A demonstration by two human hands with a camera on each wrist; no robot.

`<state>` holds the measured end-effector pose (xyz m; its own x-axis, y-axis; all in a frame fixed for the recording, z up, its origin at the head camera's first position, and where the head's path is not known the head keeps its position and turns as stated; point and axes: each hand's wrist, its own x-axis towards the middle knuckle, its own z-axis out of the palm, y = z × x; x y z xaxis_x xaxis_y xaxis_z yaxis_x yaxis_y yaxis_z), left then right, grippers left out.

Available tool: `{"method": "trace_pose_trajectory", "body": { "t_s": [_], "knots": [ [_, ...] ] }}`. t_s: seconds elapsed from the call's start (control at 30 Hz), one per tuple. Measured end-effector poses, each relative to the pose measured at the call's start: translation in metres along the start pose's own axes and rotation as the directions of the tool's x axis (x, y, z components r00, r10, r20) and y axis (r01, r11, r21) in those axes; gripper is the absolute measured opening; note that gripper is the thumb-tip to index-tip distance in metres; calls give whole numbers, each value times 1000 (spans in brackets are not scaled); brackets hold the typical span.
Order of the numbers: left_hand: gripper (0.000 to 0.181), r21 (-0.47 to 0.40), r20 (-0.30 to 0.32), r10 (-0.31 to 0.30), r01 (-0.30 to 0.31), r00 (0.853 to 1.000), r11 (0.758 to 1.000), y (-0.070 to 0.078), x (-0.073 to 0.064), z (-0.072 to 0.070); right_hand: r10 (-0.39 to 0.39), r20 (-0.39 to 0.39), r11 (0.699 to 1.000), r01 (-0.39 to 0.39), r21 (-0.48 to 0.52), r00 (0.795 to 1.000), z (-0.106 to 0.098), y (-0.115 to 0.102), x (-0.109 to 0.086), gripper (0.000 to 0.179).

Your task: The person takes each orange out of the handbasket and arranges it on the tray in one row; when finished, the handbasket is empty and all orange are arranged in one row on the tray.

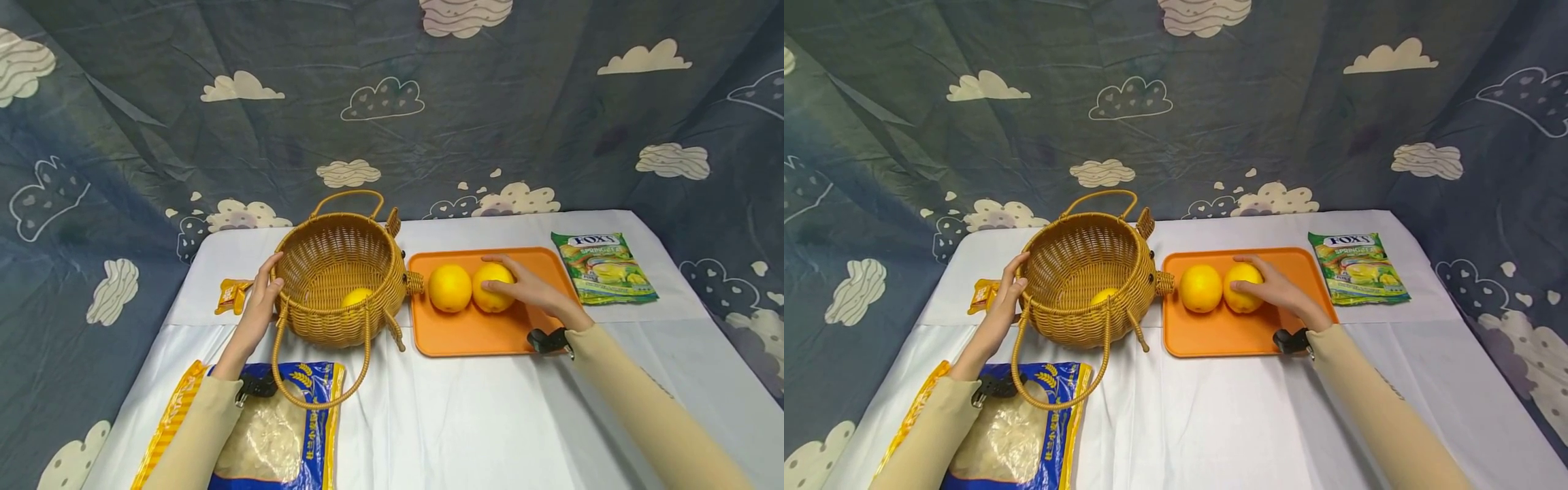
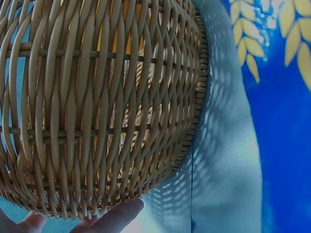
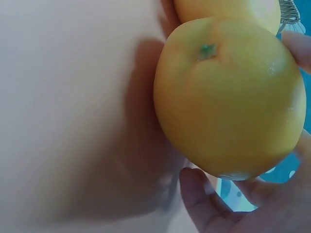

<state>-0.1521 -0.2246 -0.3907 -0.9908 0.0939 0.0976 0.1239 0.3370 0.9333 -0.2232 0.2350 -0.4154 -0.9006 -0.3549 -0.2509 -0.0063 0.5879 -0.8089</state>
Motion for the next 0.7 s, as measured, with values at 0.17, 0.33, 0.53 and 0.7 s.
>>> {"method": "trace_pose_trajectory", "body": {
  "t_s": [0.17, 0.33, 0.53, 0.7],
  "knots": [
    [56, 10, -3, -5, 5, 1000, 1000, 12, -4, 1, -10, -14, 1000, 10, -5, 1000, -2, 0, 0, 68],
    [56, 6, -3, -7, 7, 1000, 1000, 11, -4, 2, -13, -12, 1000, 13, -19, 1000, -3, 2, 2, 66],
    [56, 3, -1, -10, 10, 1000, 1000, 10, -4, 2, 3, -19, 1000, -3, -27, 1000, -4, 3, 4, 62],
    [56, 7, -6, -15, 15, 1000, 1000, 12, -4, 2, 3, -26, 1000, -3, -15, 1000, -3, 1, 7, 65]
  ]
}}
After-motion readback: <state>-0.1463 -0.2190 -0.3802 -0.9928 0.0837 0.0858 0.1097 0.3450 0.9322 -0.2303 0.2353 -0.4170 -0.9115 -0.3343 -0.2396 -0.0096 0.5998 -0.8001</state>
